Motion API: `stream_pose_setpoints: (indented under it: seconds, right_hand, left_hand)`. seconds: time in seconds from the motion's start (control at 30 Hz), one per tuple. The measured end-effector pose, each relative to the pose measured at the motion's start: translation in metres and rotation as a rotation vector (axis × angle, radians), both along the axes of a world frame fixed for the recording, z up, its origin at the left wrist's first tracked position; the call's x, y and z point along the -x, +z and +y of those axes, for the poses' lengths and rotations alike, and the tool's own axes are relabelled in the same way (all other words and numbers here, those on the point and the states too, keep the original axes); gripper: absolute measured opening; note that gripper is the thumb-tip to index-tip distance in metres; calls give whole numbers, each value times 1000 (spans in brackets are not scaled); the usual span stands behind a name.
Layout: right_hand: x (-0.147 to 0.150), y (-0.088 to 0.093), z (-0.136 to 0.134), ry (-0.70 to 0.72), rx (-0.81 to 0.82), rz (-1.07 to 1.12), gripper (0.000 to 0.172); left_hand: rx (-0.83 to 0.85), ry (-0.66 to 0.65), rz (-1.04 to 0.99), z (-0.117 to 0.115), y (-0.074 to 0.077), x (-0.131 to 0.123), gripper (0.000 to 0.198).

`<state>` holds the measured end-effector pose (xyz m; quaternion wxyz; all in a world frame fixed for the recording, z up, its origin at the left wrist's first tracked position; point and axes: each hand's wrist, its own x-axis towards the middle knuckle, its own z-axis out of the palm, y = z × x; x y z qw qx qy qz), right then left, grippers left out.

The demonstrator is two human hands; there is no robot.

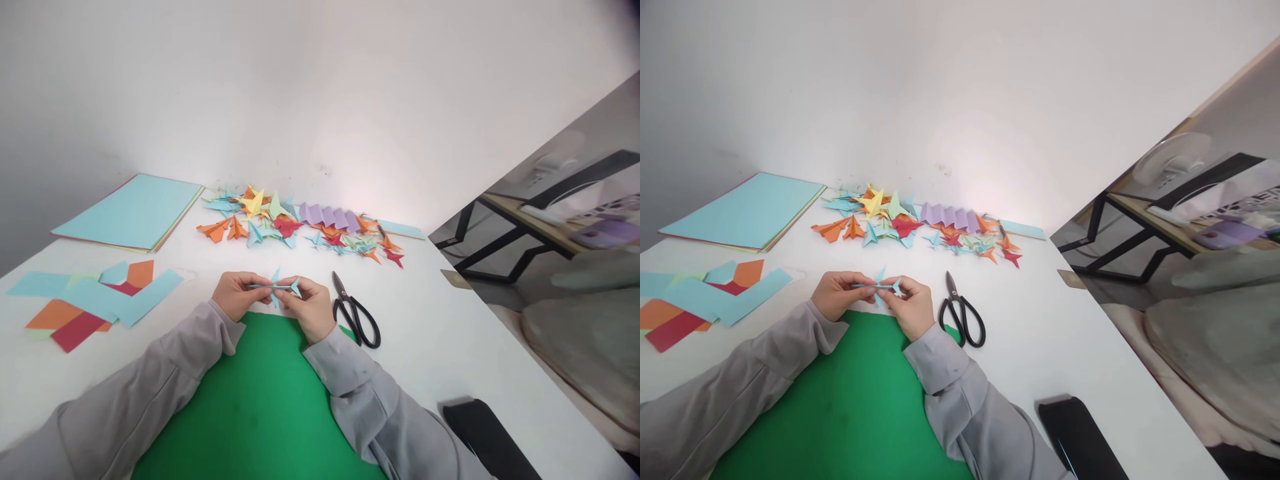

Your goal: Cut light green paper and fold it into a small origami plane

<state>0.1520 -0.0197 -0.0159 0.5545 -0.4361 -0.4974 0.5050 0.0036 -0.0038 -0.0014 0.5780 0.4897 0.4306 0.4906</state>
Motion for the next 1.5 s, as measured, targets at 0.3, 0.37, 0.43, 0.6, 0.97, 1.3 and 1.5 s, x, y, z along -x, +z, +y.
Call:
stream_pose_setpoints:
  seconds: [0.3,0.37,0.43,0.6,0.97,1.3,1.5]
  right_hand:
    - [-2,-5,3,6,21,21,22]
    - [-2,-4,3,11,32,15,24]
    - [-1,-2,2,30,23,12,25]
    - [0,5,1,39,1,1,24]
    - [-2,3,1,53,33,56,30]
    - [-7,-7,7,-19,82,191,18]
    - [-5,-1,8,-106,114,363,19]
  left_hand:
    - [33,-79,-6,5,-9,5,25]
    - [52,-77,-13,5,-9,5,28]
    - [50,-73,-9,5,-8,5,28]
    - [15,-85,37,4,-5,5,25]
    - [-22,-60,38,6,-4,4,21]
    - [-57,-97,139,11,-7,11,16]
    - [-44,-105,143,11,-7,10,13]
